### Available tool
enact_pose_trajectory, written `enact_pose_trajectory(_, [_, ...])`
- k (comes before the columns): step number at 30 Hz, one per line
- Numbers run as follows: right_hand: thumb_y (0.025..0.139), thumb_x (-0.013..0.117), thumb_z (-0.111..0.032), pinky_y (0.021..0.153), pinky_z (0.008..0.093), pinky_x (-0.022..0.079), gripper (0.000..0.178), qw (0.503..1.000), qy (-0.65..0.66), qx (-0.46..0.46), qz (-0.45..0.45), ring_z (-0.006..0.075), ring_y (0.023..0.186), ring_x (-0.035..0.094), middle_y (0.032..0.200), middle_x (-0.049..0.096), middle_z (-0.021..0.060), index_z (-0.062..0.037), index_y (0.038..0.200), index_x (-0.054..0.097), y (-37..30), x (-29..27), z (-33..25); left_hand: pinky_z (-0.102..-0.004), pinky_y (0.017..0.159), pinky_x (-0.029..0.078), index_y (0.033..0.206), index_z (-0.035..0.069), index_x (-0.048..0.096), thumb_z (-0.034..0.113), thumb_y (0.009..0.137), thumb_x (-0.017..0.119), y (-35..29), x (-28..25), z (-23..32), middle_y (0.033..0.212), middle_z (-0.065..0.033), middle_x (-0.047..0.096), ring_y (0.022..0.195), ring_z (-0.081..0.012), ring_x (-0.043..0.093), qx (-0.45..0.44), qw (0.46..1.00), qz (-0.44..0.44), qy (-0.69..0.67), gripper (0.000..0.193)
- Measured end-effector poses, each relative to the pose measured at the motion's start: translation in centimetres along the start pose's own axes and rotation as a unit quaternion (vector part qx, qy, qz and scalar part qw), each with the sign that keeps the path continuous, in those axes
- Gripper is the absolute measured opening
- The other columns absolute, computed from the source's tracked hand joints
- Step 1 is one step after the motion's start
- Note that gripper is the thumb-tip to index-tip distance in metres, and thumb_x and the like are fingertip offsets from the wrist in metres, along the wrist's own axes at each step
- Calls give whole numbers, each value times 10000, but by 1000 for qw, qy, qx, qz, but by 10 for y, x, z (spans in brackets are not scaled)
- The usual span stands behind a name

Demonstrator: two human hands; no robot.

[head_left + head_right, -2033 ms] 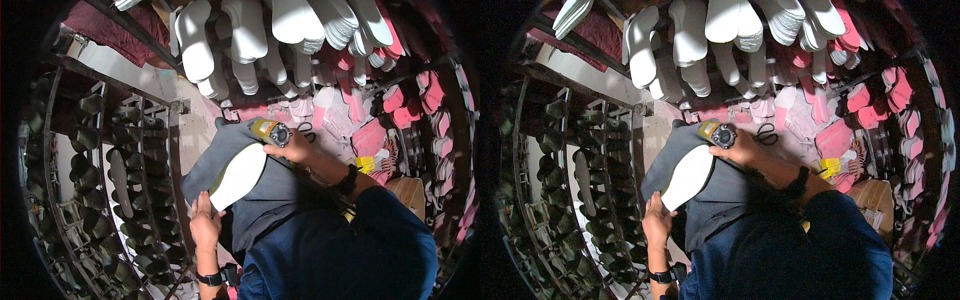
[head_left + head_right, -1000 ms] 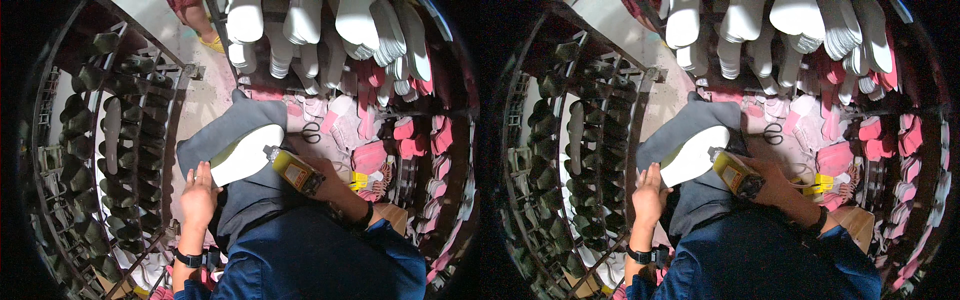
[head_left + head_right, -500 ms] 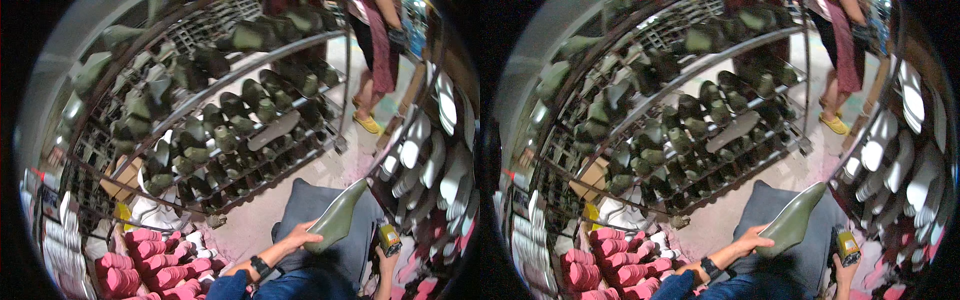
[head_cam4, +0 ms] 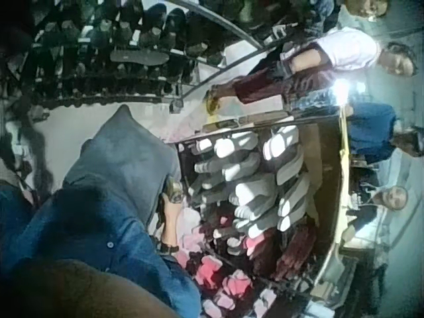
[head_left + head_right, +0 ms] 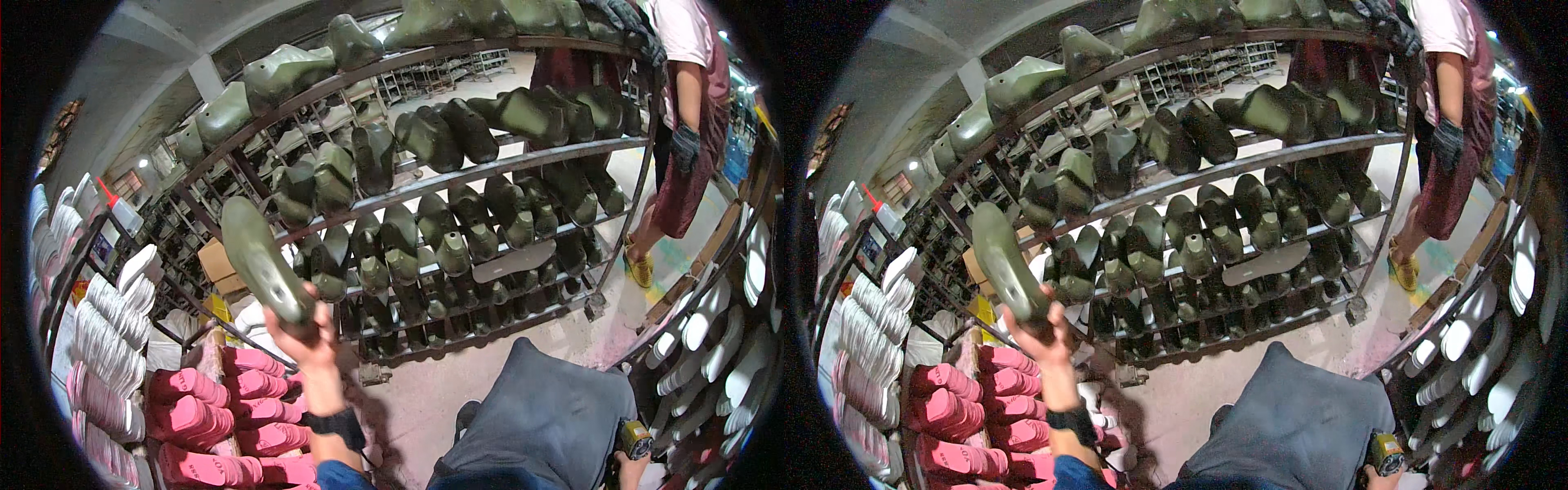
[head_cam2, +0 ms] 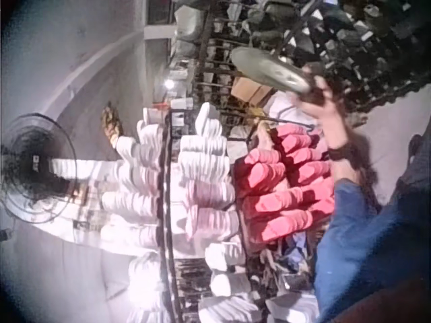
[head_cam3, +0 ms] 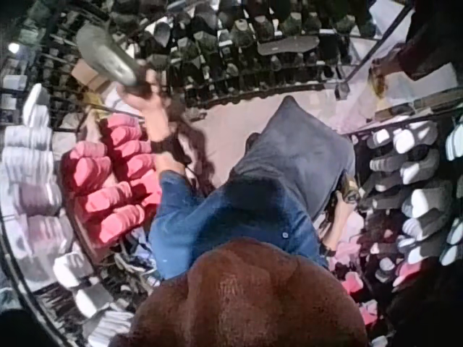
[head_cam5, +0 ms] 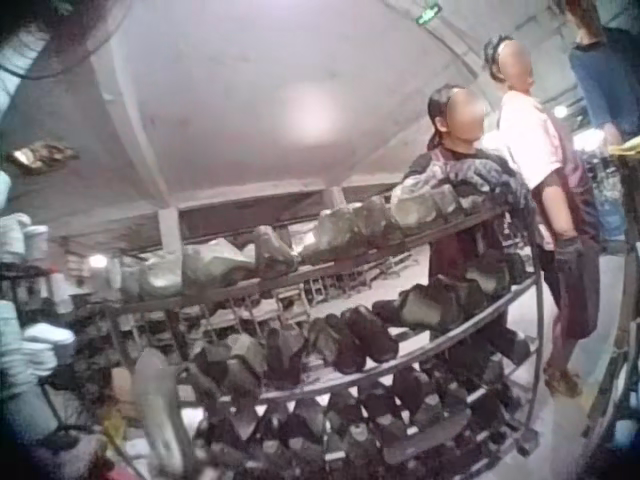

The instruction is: Apply adhesive and assemble shoe components using various tools and machines in a factory setting.

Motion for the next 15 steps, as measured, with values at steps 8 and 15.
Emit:
enact_pose_trajectory(8, [656, 783, -6, 860, 341, 468, 533, 1000, -11, 14, 22, 253, 980, 598, 1093, 629, 167, 95, 1123, 550, -1, 12, 3, -211, 358, 342, 1168, 17, 422, 494, 860, 590, 150, -32, 94, 985, -176, 549, 505, -127, 419, -71, 982, 127, -124, 592])
enact_pose_trajectory(15, [629, 794, 4, 881, 337, 465, 568, 996, -64, -59, 34, 252, 983, 596, 1090, 629, 167, 76, 1139, 554, -1, 12, 19, -216, 410, 403, 1167, -16, 543, 452, 894, 591, 129, -92, 69, 822, -49, 653, 507, -84, 512, 35, 985, 84, 146, 543])
Point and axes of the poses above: each hand's wrist, its own y-axis towards the middle knuckle, its own x-axis out of the palm, z = x × y, the point moved 1 cm from there along y, towards the middle knuckle
